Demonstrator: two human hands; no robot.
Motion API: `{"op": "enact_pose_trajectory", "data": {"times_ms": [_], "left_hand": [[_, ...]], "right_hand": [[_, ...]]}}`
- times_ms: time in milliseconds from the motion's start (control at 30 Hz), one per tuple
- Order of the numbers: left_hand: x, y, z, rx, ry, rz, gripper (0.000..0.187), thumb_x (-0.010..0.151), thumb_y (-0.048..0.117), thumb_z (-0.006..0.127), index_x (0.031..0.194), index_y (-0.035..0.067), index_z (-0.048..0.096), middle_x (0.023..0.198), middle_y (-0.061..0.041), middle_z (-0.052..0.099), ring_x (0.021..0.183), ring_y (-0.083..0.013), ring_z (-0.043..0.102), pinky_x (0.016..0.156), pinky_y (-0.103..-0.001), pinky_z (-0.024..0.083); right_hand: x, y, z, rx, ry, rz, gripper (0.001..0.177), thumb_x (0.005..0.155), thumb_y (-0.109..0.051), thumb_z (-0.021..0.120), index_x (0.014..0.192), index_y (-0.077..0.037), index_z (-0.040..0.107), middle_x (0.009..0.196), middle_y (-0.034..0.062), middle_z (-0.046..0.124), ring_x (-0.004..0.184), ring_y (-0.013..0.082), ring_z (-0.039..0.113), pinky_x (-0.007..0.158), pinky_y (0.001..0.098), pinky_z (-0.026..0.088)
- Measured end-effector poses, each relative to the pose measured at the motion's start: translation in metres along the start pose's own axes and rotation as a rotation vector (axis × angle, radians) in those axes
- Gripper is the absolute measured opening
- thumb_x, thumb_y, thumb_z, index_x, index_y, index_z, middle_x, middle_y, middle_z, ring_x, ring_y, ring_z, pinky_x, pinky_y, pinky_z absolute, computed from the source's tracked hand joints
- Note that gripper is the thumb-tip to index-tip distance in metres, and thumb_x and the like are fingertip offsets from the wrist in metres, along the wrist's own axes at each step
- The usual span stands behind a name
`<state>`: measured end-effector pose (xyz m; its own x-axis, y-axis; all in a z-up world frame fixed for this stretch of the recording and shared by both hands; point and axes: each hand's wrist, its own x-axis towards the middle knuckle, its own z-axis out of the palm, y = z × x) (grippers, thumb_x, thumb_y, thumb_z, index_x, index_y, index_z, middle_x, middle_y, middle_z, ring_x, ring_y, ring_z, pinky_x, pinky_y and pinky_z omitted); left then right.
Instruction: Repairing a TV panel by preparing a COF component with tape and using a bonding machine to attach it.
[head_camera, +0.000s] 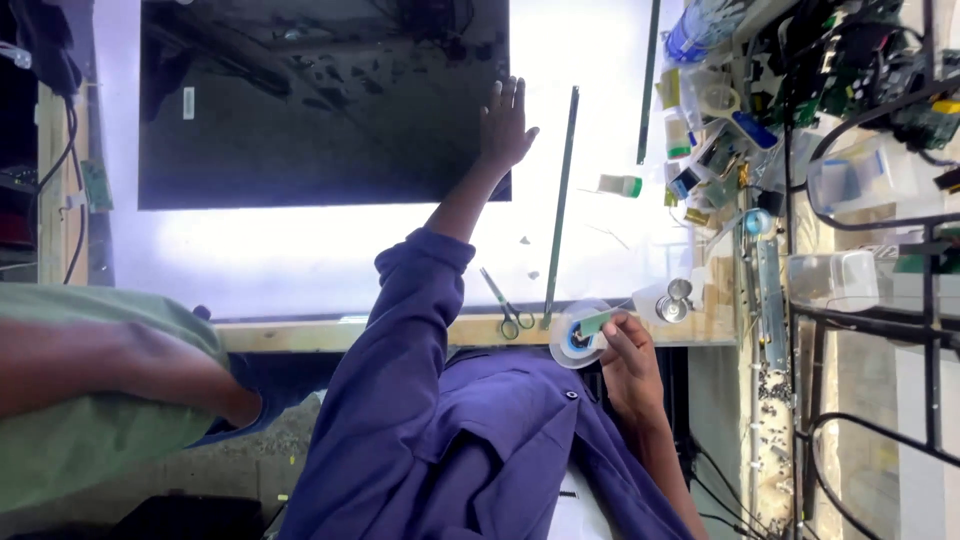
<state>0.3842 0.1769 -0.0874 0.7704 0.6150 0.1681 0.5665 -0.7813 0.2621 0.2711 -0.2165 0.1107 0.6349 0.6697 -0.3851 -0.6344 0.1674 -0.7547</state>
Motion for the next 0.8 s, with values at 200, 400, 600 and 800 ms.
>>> {"op": "enact_pose_trajectory", "data": {"times_ms": [200,400,600,800], "left_hand": [[0.026,0.005,-0.019,0.137,0.144,0.055,0.058,0.068,0.025,0.084,0.116,0.016,0.052,0.105,-0.004,0.061,0.110,-0.0266,0.052,0.100,-0.051,0.038],[0.047,-0.030,-0.005,-0.585,0.278,-0.046,0.008,0.063,0.013,0.071,0.071,0.016,0.071,0.072,-0.002,0.071,0.069,-0.0177,0.068,0.066,-0.031,0.052],[-0.047,-0.019,-0.167,-0.481,0.363,-0.053,0.024,0.067,0.036,0.083,0.068,0.021,0.064,0.065,0.004,0.063,0.065,-0.0163,0.067,0.060,-0.032,0.052],[-0.171,-0.034,-0.290,-0.450,0.206,-0.056,0.026,0.074,0.036,0.082,0.070,0.018,0.065,0.070,0.000,0.068,0.073,-0.0205,0.071,0.061,-0.032,0.053]], "right_hand": [[0.010,-0.004,-0.014,0.082,0.078,0.003,0.008,0.090,-0.014,0.067,0.090,-0.011,0.060,0.092,0.0024,0.062,0.086,0.0138,0.059,0.069,0.0255,0.048],[0.038,-0.007,-0.005,0.045,0.000,0.036,0.007,0.090,-0.015,0.067,0.088,-0.013,0.061,0.089,0.0007,0.065,0.083,0.0142,0.061,0.068,0.0272,0.046],[0.075,0.012,-0.003,-0.043,-0.189,-0.024,0.010,0.094,-0.014,0.060,0.092,-0.005,0.056,0.091,0.0128,0.066,0.090,0.0246,0.070,0.083,0.0297,0.054],[0.072,-0.010,0.073,-0.201,-0.394,-0.197,0.013,0.089,-0.016,0.065,0.088,-0.008,0.054,0.111,0.0126,0.064,0.114,0.0262,0.063,0.094,0.0314,0.050]]}}
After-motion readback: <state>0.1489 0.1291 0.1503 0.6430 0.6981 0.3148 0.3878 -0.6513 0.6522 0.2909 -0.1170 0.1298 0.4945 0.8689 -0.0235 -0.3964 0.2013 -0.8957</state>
